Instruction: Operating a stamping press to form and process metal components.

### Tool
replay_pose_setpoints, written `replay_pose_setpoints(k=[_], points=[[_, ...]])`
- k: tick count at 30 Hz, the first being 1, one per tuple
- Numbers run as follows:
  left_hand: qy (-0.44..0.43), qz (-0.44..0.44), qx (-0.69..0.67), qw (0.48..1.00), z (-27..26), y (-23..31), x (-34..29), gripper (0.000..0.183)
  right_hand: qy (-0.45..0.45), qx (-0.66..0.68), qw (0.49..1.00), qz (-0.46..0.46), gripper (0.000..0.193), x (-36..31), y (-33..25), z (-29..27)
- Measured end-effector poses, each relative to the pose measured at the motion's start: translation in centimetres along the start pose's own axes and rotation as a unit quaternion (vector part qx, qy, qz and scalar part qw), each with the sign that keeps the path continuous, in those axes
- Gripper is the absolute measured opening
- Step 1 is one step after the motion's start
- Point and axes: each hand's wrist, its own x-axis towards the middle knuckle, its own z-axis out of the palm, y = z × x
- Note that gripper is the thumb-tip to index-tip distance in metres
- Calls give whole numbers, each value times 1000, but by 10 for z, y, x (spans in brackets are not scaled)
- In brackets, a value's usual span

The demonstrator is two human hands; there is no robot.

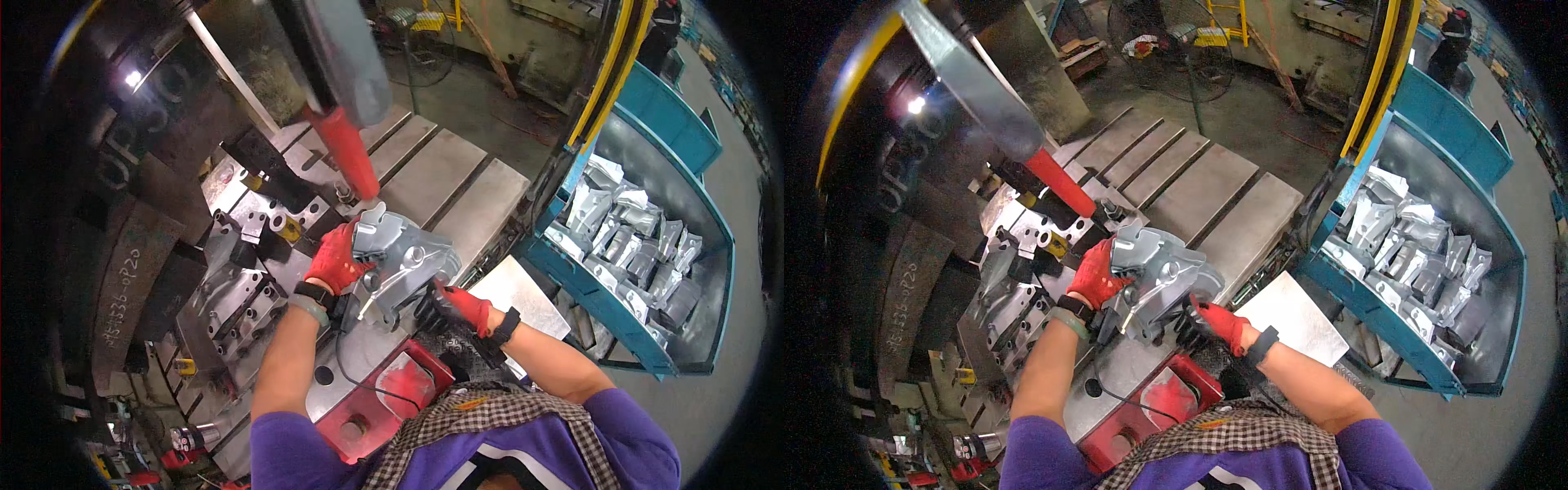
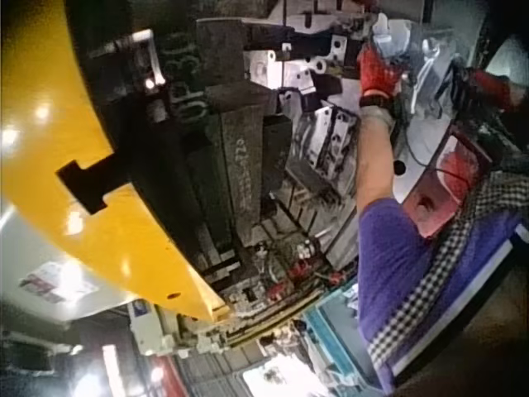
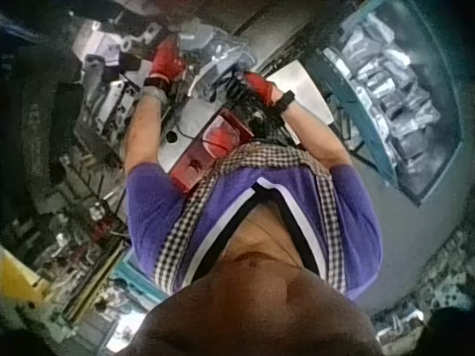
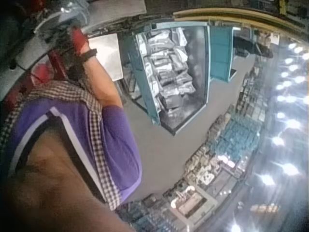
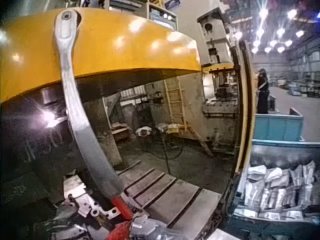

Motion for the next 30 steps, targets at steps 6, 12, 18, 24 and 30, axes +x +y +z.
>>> replay_pose_setpoints(k=[6, 12, 18, 24, 30], points=[[36, 56, -196, 978, 26, -37, -10, 62, 3, 222, 975, -13, 51, -37, -22, 18], [-9, -45, -416, 908, 53, -73, -20, 54, 143, 335, 931, -3, 55, -23, 36, 35], [18, 4, -187, 982, 34, -49, -17, 52, 40, 433, 899, -49, 56, -14, 7, 80], [0, 15, -222, 975, 38, -59, -19, 53, 95, 417, 901, -76, 73, -27, 4, 86], [68, 64, -260, 961, 20, -29, -27, 67, 94, 425, 886, -158, 68, -39, 39, 55]])
